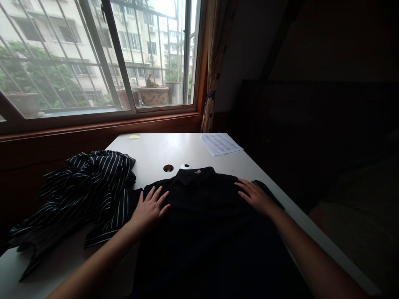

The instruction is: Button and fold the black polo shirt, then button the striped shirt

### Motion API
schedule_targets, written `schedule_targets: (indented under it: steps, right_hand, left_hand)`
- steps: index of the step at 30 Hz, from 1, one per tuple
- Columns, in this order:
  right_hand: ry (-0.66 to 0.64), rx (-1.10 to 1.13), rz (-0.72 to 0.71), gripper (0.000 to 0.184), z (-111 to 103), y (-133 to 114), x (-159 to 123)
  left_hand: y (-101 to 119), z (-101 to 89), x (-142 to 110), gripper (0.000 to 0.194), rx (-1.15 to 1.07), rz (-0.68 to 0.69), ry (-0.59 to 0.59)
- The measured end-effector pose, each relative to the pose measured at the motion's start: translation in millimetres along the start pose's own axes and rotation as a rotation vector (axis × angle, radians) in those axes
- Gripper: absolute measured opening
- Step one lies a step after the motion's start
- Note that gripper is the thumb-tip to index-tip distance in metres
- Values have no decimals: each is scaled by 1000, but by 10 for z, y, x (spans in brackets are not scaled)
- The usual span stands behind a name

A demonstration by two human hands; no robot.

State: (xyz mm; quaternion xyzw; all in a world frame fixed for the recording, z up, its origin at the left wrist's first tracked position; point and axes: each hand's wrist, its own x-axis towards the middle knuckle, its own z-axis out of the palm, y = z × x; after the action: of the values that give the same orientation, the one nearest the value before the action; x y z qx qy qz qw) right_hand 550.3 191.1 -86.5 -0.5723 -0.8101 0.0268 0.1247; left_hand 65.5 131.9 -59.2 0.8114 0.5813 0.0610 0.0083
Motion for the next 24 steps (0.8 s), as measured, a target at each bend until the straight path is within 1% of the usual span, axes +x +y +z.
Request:
schedule_targets:
  steps: [4,6,9,13,16,18,21,24]
  right_hand:
    - [-4,-10,4,52,-30,55,53]
    - [1,-31,16,52,-24,39,54]
    - [6,-62,11,53,12,-59,18]
    - [-16,-67,-25,55,69,-259,-40]
    - [-23,-59,-20,54,78,-379,-36]
    - [-2,-49,-4,52,55,-461,-2]
    - [100,-4,-33,47,-17,-675,112]
    - [197,92,-177,40,-83,-1021,329]
  left_hand:
    - [-21,42,62,55,-16,-39,13]
    - [-73,54,38,54,-13,-65,0]
    - [-189,67,-56,54,8,-103,-25]
    - [-381,73,-213,54,16,-135,-59]
    - [-508,60,-295,55,-9,-149,-88]
    - [-559,31,-323,55,-29,-139,-98]
    - [-553,-62,-300,56,-50,-86,-59]
    - [-419,-188,-136,50,-30,31,53]
